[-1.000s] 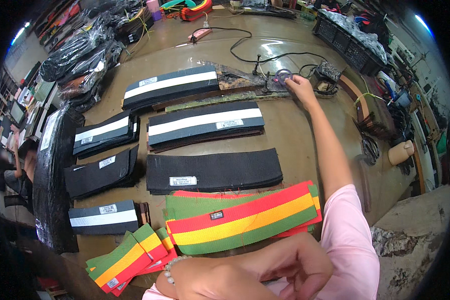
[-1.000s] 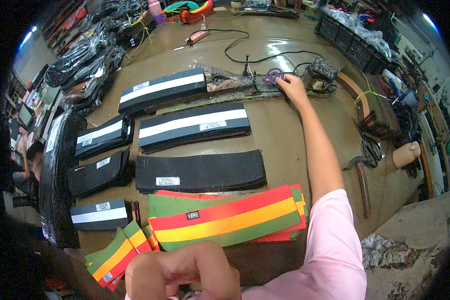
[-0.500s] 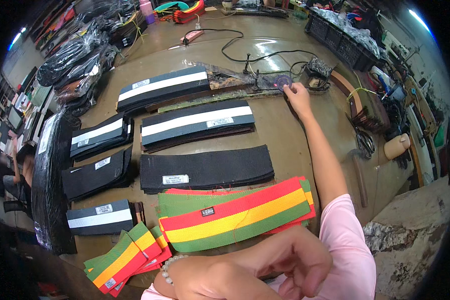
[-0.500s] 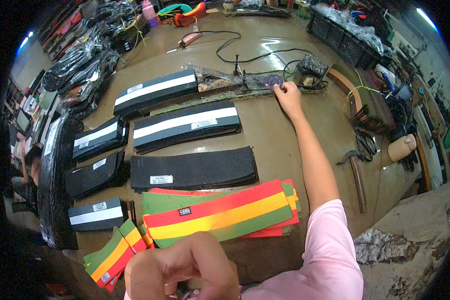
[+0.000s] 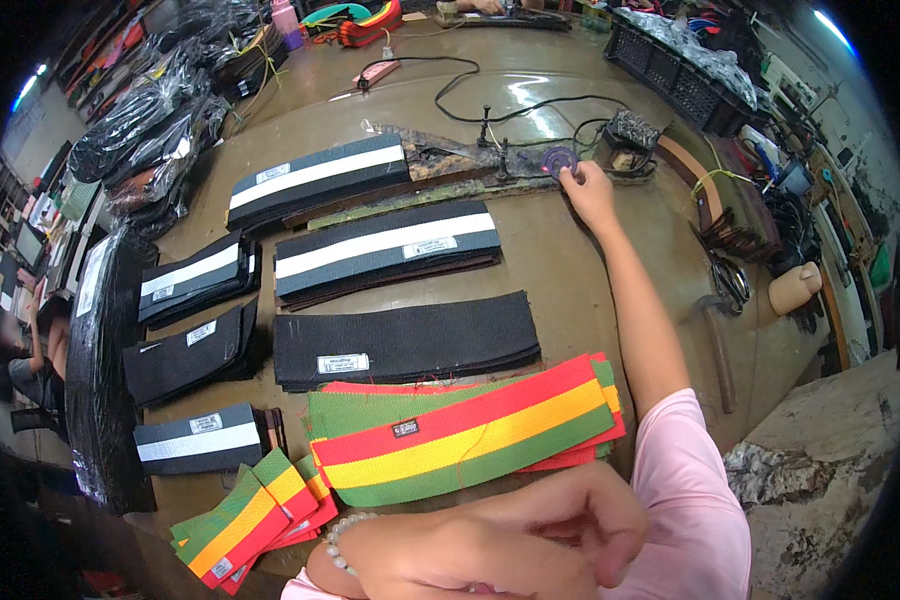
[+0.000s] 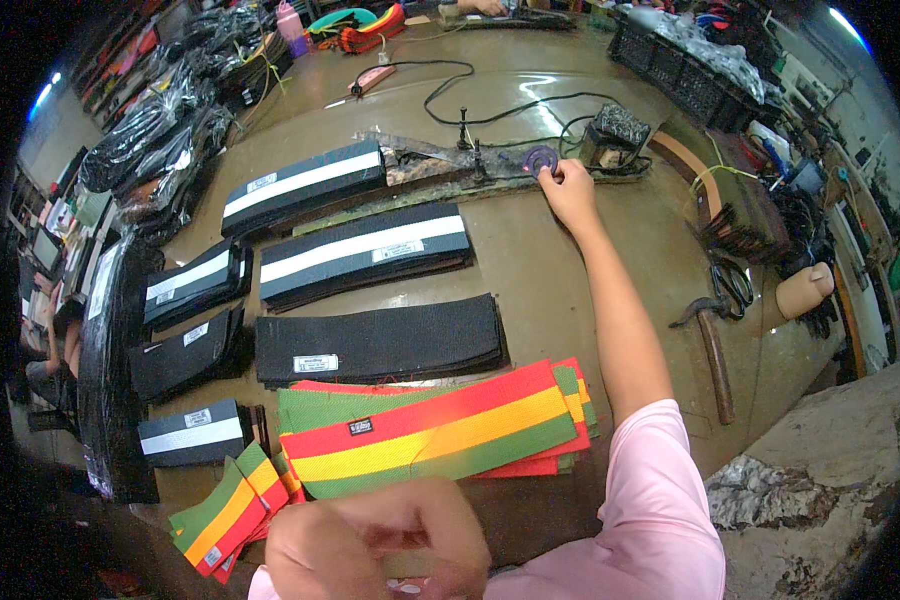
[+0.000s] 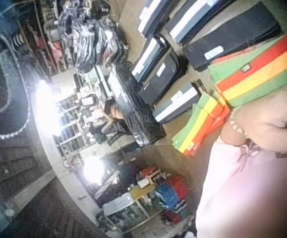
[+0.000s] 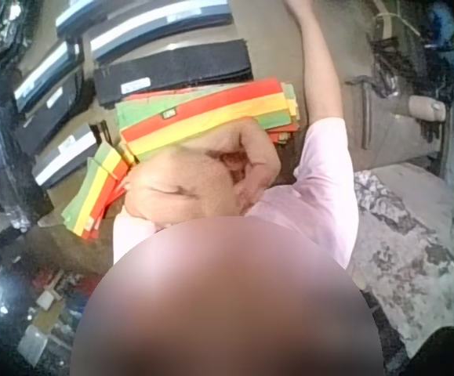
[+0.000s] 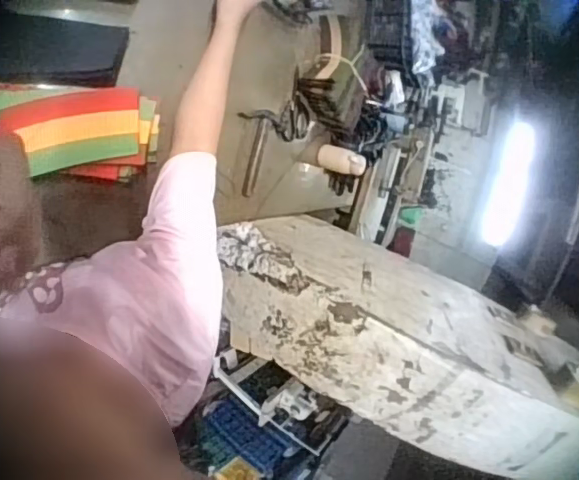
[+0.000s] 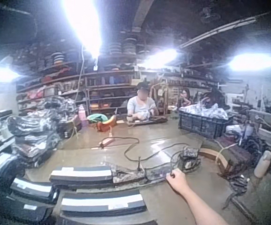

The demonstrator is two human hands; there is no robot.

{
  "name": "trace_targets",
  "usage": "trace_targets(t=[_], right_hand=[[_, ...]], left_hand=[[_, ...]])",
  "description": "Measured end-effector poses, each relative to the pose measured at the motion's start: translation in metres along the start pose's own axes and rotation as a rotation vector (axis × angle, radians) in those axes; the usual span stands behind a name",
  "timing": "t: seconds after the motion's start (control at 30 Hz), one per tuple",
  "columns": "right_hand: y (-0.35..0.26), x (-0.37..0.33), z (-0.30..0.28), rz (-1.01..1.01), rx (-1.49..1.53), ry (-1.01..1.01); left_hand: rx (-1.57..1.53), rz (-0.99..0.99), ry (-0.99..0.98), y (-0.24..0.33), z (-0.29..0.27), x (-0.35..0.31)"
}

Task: The person repeatedly places a purple circular object onto the center of stacked multicolored fabric pieces, then removes it and repeats the action. The person also briefly picks up and sets down a hammer. The task appears to be a repetitive placement and removal cycle without a visible final assembly.

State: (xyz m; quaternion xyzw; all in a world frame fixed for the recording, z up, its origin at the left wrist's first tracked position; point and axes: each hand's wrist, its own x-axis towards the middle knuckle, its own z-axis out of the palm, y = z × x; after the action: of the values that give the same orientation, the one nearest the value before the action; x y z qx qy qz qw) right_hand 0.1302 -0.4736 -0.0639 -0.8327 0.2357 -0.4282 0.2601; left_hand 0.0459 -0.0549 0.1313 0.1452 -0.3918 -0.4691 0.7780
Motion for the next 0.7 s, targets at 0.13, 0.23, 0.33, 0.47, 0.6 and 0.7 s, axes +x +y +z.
trace_targets(t=[0.13, 0.23, 0.33, 0.47, 0.6, 0.7], right_hand=[[0.0, -0.001, -0.001, -0.02, 0.028, -0.006], [0.0, -0.004, -0.002, -0.032, 0.041, -0.014], [0.0, -0.007, -0.003, -0.036, 0.06, -0.008], [0.001, -0.01, -0.002, -0.033, 0.112, 0.003], [0.001, -0.011, -0.002, -0.023, 0.142, 0.012], [0.0, -0.009, -0.001, -0.054, 0.085, 0.017]], left_hand=[[0.301, -0.181, -0.248, 0.017, -0.01, 0.004], [0.274, -0.379, -0.254, 0.024, -0.011, -0.003], [0.282, -0.106, -0.254, 0.0, -0.013, 0.001], [0.384, 0.297, -0.297, -0.022, -0.016, 0.008], [0.276, -0.272, -0.247, 0.009, -0.012, -0.003], [0.292, -0.284, -0.289, 0.013, -0.013, -0.004]])
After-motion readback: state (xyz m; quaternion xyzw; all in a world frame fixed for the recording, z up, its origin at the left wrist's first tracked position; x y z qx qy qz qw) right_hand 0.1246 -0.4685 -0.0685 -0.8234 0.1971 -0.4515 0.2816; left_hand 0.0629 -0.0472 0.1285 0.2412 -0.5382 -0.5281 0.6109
